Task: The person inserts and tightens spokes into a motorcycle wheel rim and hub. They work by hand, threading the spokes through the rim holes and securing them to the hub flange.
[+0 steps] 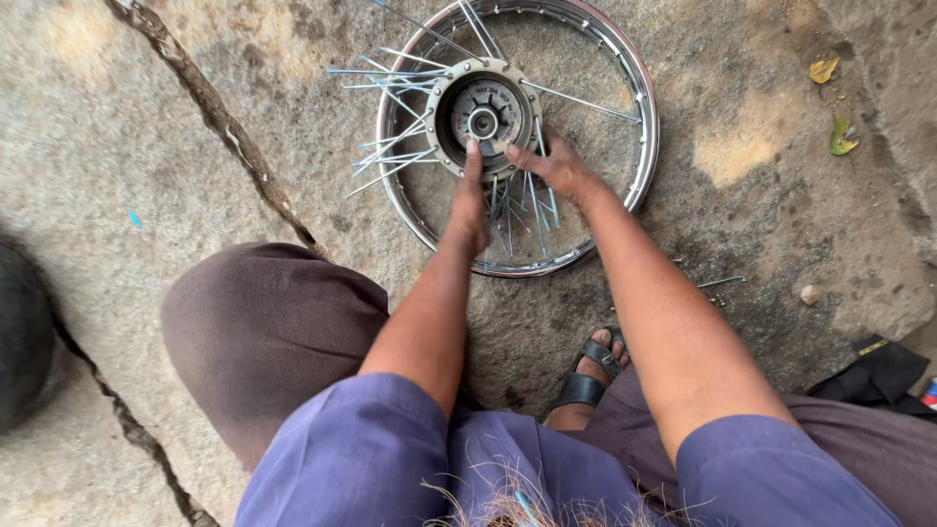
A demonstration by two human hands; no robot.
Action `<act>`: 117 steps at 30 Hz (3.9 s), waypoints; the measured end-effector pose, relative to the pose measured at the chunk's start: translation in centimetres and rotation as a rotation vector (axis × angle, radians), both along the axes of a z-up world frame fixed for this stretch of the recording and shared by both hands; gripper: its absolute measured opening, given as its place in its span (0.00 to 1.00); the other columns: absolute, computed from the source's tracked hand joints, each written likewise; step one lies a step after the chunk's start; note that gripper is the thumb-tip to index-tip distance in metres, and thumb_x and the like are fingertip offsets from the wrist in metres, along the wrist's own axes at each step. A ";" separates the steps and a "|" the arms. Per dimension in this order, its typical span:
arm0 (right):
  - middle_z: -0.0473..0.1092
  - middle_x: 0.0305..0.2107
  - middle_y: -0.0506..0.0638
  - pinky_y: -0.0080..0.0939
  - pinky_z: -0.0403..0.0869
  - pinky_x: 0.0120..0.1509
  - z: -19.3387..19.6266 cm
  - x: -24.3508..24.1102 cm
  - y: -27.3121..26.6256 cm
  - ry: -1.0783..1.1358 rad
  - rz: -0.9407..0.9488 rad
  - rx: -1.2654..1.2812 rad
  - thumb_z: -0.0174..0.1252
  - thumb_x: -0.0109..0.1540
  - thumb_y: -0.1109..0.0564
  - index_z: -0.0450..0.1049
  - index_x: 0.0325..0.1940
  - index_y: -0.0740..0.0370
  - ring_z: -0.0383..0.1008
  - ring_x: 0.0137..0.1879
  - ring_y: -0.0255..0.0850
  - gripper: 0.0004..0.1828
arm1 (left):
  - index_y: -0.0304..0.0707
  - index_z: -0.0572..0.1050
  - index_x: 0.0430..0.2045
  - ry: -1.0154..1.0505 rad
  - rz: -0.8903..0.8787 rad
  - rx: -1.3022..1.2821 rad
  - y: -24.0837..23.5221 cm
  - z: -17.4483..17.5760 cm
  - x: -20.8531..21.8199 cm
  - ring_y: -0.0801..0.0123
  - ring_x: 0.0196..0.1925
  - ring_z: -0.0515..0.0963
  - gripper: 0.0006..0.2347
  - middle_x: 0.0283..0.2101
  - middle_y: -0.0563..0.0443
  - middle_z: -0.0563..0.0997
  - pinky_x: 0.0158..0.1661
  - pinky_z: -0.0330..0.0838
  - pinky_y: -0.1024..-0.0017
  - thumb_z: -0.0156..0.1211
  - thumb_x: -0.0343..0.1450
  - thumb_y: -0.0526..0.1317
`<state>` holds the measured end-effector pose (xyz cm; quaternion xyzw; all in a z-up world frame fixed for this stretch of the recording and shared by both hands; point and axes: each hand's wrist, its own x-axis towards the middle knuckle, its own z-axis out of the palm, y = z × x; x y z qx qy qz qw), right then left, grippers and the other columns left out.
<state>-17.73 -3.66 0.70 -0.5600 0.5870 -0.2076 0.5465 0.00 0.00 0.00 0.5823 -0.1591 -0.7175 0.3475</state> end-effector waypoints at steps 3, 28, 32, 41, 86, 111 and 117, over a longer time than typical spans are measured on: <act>0.72 0.58 0.65 0.52 0.71 0.68 0.6 -4.1 -0.1 0.096 -0.095 0.333 0.67 0.52 0.27 0.69 0.65 0.72 0.73 0.63 0.54 0.54 | 0.30 0.53 0.72 -0.008 0.127 -0.215 1.4 -2.4 -4.4 0.44 0.74 0.63 0.52 0.73 0.31 0.63 0.69 0.56 0.54 0.42 0.63 0.77; 0.62 0.68 0.67 0.53 0.59 0.78 -3.6 -8.0 -4.9 0.750 -0.071 -0.115 0.64 0.61 0.51 0.54 0.78 0.60 0.61 0.74 0.61 0.44 | 0.46 0.60 0.58 0.101 0.284 0.018 -0.9 -6.3 -1.0 0.58 0.46 0.80 0.31 0.40 0.45 0.80 0.48 0.74 0.57 0.62 0.59 0.32; 0.61 0.65 0.70 0.54 0.60 0.74 -2.0 -6.8 -3.9 0.719 -0.022 -0.255 0.66 0.62 0.53 0.54 0.75 0.63 0.61 0.70 0.63 0.42 | 0.33 0.67 0.61 0.225 0.309 0.021 -2.2 -6.2 -0.2 0.57 0.52 0.76 0.29 0.50 0.46 0.77 0.54 0.69 0.54 0.65 0.64 0.39; 0.75 0.56 0.59 0.54 0.71 0.70 3.1 -2.7 -1.9 0.739 -0.153 0.009 0.64 0.63 0.52 0.66 0.68 0.55 0.76 0.63 0.54 0.30 | 0.37 0.51 0.66 0.103 0.490 0.134 -1.9 -2.7 0.2 0.42 0.61 0.74 0.40 0.64 0.32 0.70 0.59 0.71 0.45 0.64 0.61 0.53; 0.73 0.31 0.54 0.47 0.73 0.48 -0.7 -6.0 -0.3 0.126 -0.357 -0.076 0.52 0.67 0.27 0.79 0.39 0.65 0.72 0.41 0.41 0.36 | 0.33 0.69 0.62 -0.982 -0.579 -0.989 -15.5 1.6 -4.1 0.46 0.54 0.80 0.25 0.56 0.31 0.80 0.57 0.74 0.55 0.60 0.69 0.41; 0.75 0.46 0.65 0.60 0.72 0.59 3.8 -1.5 2.4 0.749 -0.157 -0.217 0.61 0.68 0.47 0.71 0.62 0.64 0.76 0.54 0.61 0.24 | 0.34 0.65 0.46 -0.428 0.105 -0.396 -18.8 -3.5 1.3 0.56 0.34 0.85 0.15 0.41 0.39 0.80 0.34 0.85 0.57 0.63 0.70 0.31; 0.77 0.47 0.61 0.58 0.71 0.58 2.8 -2.2 0.5 0.788 -0.198 -0.249 0.61 0.66 0.47 0.71 0.63 0.62 0.77 0.53 0.55 0.26 | 0.49 0.73 0.51 -0.835 -0.974 -0.591 -18.1 -5.0 2.5 0.61 0.57 0.80 0.15 0.53 0.45 0.81 0.57 0.74 0.63 0.56 0.71 0.32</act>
